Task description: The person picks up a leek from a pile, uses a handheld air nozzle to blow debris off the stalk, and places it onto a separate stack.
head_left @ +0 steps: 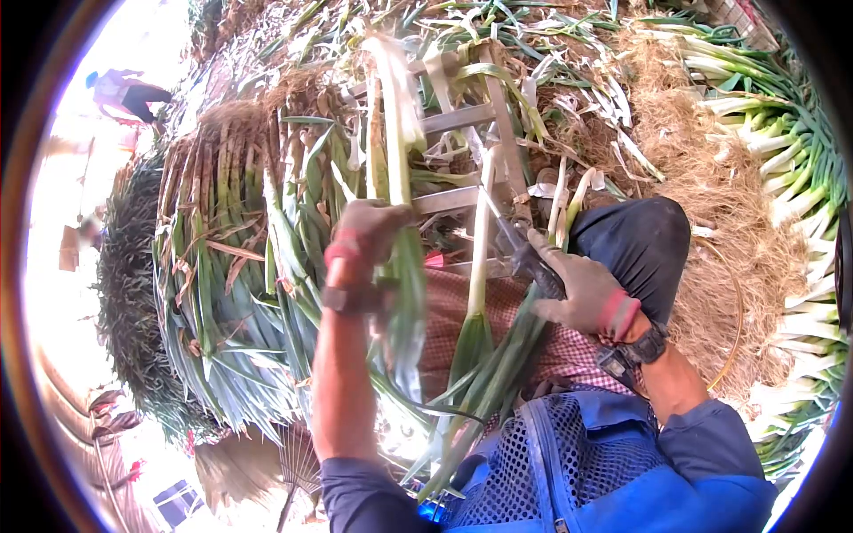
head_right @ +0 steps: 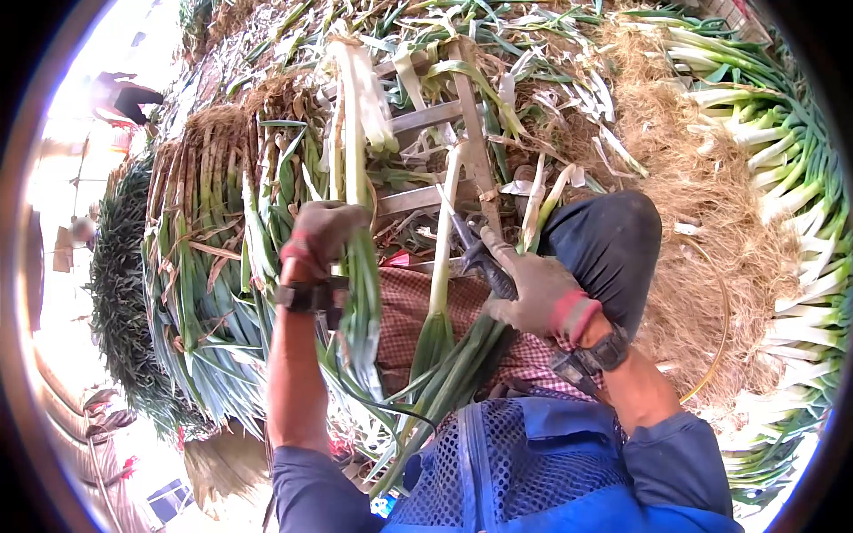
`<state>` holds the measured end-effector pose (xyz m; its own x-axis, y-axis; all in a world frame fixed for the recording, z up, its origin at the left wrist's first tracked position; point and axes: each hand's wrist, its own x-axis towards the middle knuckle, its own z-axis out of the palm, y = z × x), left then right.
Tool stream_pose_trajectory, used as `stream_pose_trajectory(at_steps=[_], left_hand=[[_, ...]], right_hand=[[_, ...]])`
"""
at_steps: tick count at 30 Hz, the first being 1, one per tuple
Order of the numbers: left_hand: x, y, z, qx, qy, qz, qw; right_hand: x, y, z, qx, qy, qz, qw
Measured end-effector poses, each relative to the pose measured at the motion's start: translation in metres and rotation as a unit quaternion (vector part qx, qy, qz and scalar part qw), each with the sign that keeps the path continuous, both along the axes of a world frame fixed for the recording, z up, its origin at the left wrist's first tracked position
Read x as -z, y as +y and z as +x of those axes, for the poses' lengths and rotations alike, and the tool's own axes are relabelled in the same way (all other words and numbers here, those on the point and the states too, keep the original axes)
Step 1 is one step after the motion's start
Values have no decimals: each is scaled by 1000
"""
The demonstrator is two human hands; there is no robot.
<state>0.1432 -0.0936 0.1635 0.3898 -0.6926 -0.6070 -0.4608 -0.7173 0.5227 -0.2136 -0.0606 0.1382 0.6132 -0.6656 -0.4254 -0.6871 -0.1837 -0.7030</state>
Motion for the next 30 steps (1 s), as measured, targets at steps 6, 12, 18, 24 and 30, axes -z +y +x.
stream_pose_trajectory(at_steps=[6, 12, 18, 24, 30], left_hand=[[99, 41, -66, 168, -68, -44, 982], [77, 77, -46, -92, -115, -229, 962], [96, 76, -6, -36, -288, -169, 942], [111, 67, 14, -25, -237, -126, 963], [70, 50, -3, -121, 30, -79, 989]], right_hand=[[-25, -17, 20, -38, 2, 121, 992], [-5, -22, 50, -148, -32, 58, 987], [2, -31, 86, -143, -21, 94, 985], [12, -68, 135, -95, 61, 68, 991], [19, -134, 180, -41, 81, 85, 992]])
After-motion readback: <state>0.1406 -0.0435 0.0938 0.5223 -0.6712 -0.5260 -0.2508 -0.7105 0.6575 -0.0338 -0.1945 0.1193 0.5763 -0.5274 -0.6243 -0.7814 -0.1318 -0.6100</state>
